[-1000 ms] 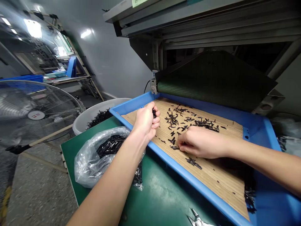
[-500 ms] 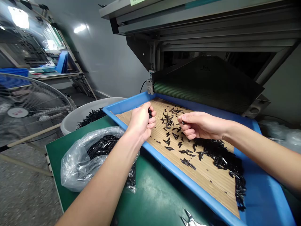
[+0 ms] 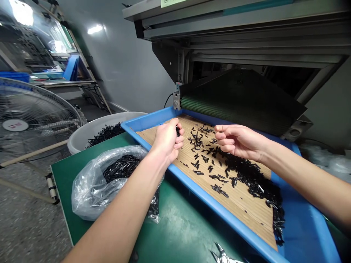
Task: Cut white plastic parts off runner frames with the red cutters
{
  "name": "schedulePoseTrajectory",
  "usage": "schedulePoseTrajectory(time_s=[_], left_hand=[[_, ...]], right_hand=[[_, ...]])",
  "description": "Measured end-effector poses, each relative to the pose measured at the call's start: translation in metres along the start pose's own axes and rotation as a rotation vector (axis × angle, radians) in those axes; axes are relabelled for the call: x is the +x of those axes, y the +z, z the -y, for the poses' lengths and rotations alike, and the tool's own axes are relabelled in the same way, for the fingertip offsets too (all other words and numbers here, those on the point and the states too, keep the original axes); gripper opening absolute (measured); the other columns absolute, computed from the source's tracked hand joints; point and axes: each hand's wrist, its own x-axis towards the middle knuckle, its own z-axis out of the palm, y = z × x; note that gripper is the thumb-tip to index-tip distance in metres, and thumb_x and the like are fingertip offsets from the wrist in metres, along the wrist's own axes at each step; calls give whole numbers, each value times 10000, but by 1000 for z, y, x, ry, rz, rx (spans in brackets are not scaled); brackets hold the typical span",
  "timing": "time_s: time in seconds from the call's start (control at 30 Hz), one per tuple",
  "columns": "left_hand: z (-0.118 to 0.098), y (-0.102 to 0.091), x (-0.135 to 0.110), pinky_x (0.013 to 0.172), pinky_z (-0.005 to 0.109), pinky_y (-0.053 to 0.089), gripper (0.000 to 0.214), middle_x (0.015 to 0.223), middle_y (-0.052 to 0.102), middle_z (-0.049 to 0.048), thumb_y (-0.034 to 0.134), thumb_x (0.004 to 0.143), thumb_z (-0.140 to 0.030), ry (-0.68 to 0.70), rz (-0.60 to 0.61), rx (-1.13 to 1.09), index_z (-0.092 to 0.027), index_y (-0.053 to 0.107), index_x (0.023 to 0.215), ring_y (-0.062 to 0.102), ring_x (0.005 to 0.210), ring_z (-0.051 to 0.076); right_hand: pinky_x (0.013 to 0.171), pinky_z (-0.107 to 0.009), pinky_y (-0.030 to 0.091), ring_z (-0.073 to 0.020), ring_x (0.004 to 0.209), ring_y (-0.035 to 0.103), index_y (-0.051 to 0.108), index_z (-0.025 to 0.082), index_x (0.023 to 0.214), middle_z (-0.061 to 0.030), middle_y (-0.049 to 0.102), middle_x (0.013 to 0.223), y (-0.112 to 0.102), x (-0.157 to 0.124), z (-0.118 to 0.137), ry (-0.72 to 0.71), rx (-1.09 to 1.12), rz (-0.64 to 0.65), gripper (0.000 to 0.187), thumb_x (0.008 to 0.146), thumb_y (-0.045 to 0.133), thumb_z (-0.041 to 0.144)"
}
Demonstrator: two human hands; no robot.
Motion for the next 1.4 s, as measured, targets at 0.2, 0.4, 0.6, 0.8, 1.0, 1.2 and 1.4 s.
schedulePoseTrajectory(time_s=[0.2, 0.4, 0.6, 0.8, 1.0, 1.2, 1.4], left_hand=[[0, 0, -1, 323, 151, 108, 222, 578, 426, -40, 492, 914, -220, 5, 2, -1, -173, 441, 703, 270, 350, 20], [0, -1, -1, 320, 142, 122, 216, 572, 436, -41, 509, 903, -224, 4, 3, -5, -175, 446, 703, 280, 351, 22], [-1, -1, -3, 320, 146, 123, 216, 573, 434, -44, 500, 904, -216, 12, 7, -11, -174, 443, 701, 281, 349, 21], [0, -2, -1, 327, 148, 116, 220, 578, 438, -38, 510, 902, -220, 19, 18, -16, -170, 449, 696, 284, 348, 20], [-1, -1, -2, 322, 145, 118, 217, 576, 439, -37, 530, 890, -213, 12, 14, -18, -172, 450, 693, 283, 342, 20], [0, -2, -3, 320, 146, 120, 218, 575, 437, -31, 515, 898, -210, 43, 27, -13, -174, 446, 695, 287, 351, 27], [-1, -2, -3, 318, 142, 129, 213, 579, 438, -32, 517, 901, -212, 39, 23, -7, -173, 449, 704, 286, 355, 26]], right_hand=[[378, -212, 199, -87, 472, 167, 385, 213, 708, 40, 300, 606, -10, 10, -6, -19, -593, -62, 200, 841, 464, 339], [453, -238, 246, -98, 464, 293, 610, 174, 805, 47, 384, 526, -11, 20, -34, -104, -1062, -100, 334, 890, 549, 492], [547, -258, 292, -101, 507, 380, 742, 194, 821, 44, 527, 562, -5, 21, -38, -184, -1344, -74, 177, 810, 646, 343], [624, -277, 337, -133, 581, 449, 749, 178, 860, 14, 570, 617, -2, 13, -21, -225, -1410, -156, 195, 832, 611, 313], [472, -261, 308, -132, 467, 344, 611, 132, 1174, 33, 425, 560, -22, 14, -15, -146, -1227, -273, 392, 914, 391, 326], [516, -241, 340, -116, 542, 419, 625, 161, 1131, 5, 550, 690, -32, 19, -19, -177, -1281, -229, 316, 920, 447, 317], [710, -269, 411, -164, 737, 599, 773, 216, 886, -11, 693, 794, -30, 20, -17, -190, -1546, -170, 125, 832, 685, 286]])
